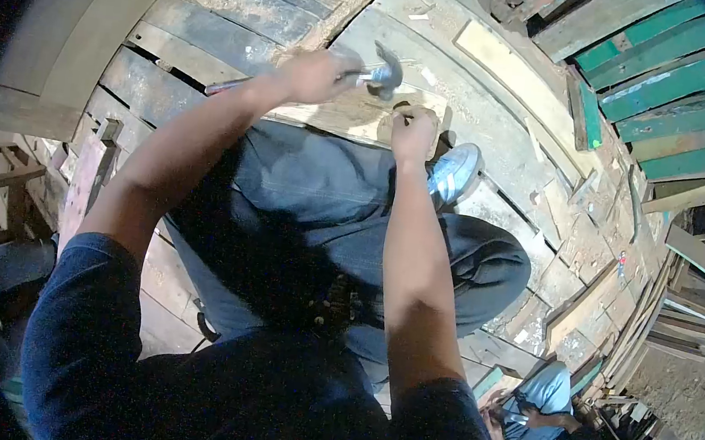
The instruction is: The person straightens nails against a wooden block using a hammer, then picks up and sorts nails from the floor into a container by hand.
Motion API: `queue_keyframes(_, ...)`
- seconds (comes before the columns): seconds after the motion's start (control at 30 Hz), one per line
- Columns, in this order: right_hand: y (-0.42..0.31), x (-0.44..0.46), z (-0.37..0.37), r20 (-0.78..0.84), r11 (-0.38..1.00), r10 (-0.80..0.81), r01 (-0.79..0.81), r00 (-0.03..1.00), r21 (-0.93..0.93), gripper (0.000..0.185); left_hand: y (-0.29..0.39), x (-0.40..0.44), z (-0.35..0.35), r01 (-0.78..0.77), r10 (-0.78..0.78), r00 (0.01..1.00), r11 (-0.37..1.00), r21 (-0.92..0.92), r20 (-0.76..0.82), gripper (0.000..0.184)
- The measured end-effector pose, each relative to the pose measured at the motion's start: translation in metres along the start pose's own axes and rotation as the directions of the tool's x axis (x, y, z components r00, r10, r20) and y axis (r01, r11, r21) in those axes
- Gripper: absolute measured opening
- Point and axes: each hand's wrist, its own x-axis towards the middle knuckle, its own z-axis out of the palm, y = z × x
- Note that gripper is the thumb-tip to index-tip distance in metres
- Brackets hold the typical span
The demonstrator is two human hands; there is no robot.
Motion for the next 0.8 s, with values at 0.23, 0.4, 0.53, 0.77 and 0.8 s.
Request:
queue_keyframes(0.23, 0.001, -0.001, 0.001, -0.053, 0.997, -0.073, 0.071, 0.996, -0.039, 0.013, 0.003, -0.003, -0.003, 0.004, 0.0, 0.998, 0.998, 0.065, -0.064, 0.03)
queue_keyframes(0.4, 0.008, 0.001, 0.008, -0.04, 0.995, -0.062, 0.065, 0.997, 0.076, 0.006, 0.004, -0.006, 0.009, -0.057, 0.055, 0.998, 0.977, 0.203, 0.015, 0.026)
queue_keyframes(0.53, 0.004, 0.002, 0.005, -0.034, 0.997, -0.045, 0.047, 0.998, 0.069, 0.007, 0.004, -0.007, 0.007, -0.043, 0.05, 0.998, 0.988, 0.151, -0.04, 0.027)
queue_keyframes(0.77, 0.011, 0.001, 0.009, -0.037, 0.999, -0.036, 0.037, 0.999, 0.009, 0.012, 0.006, -0.011, 0.01, -0.074, 0.077, 0.997, 0.973, 0.218, -0.006, 0.027)
queue_keyframes(0.8, 0.009, 0.002, 0.008, -0.031, 0.997, -0.077, 0.078, 0.997, 0.023, 0.012, 0.007, -0.015, 0.007, -0.106, 0.111, 0.994, 0.981, 0.16, -0.024, 0.029)
